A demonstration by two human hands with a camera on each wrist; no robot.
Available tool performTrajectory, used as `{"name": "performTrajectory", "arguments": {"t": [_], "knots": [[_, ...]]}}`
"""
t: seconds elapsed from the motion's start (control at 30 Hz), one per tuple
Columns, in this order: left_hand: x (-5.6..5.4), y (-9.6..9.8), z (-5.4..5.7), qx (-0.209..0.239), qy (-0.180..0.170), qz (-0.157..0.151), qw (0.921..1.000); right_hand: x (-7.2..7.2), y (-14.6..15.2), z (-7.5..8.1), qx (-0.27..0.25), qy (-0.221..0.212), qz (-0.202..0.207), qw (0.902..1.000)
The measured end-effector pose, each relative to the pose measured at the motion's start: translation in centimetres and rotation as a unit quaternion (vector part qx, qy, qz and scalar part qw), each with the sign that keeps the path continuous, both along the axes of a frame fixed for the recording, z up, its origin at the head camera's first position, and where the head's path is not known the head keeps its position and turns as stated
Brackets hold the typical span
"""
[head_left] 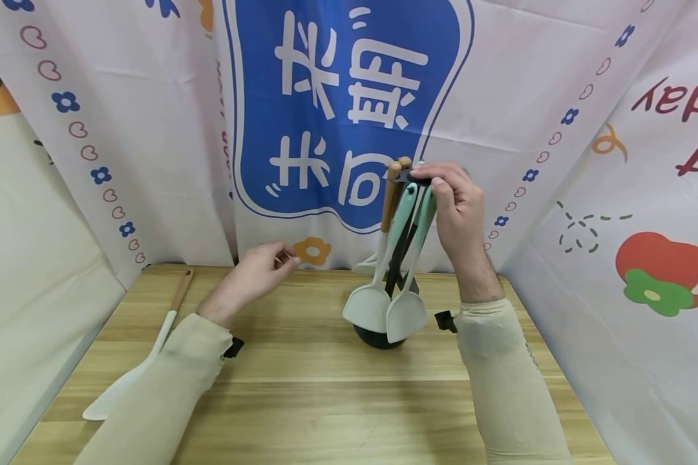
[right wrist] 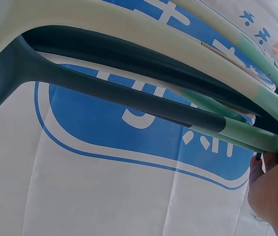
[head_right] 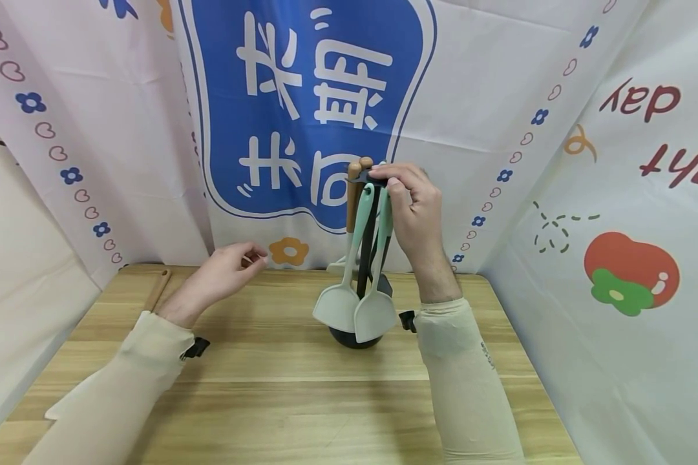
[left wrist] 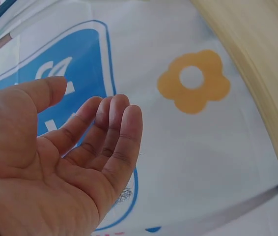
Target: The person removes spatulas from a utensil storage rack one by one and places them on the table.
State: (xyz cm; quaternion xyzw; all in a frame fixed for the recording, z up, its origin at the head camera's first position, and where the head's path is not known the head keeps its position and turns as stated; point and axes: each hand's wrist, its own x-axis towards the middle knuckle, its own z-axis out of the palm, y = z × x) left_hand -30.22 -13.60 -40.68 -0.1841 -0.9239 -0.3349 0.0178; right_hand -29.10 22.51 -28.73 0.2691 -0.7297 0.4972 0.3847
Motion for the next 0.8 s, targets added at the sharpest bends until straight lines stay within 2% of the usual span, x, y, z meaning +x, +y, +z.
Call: {"name": "performTrajectory", "arguments": {"t": [0.33,0.6,0.8], "knots": [[0.5,2.7,0.7,0.033,0.010,-0.013,0.9993,-0.1,0.0,-0.1,-0.001,0.002,-0.006,1.0000],[0.5,4.6,0.8,0.060,0.025,-0.029,0.9975,-0.1,-0.1,-0.2,-0.009,0.000,-0.004,1.0000],[0.8,6.1,1.2,0.075,0.013,-0.033,0.9965,-0.3,-0.1,-0.2,-0.013,0.000,-0.003,0.9999]]}}
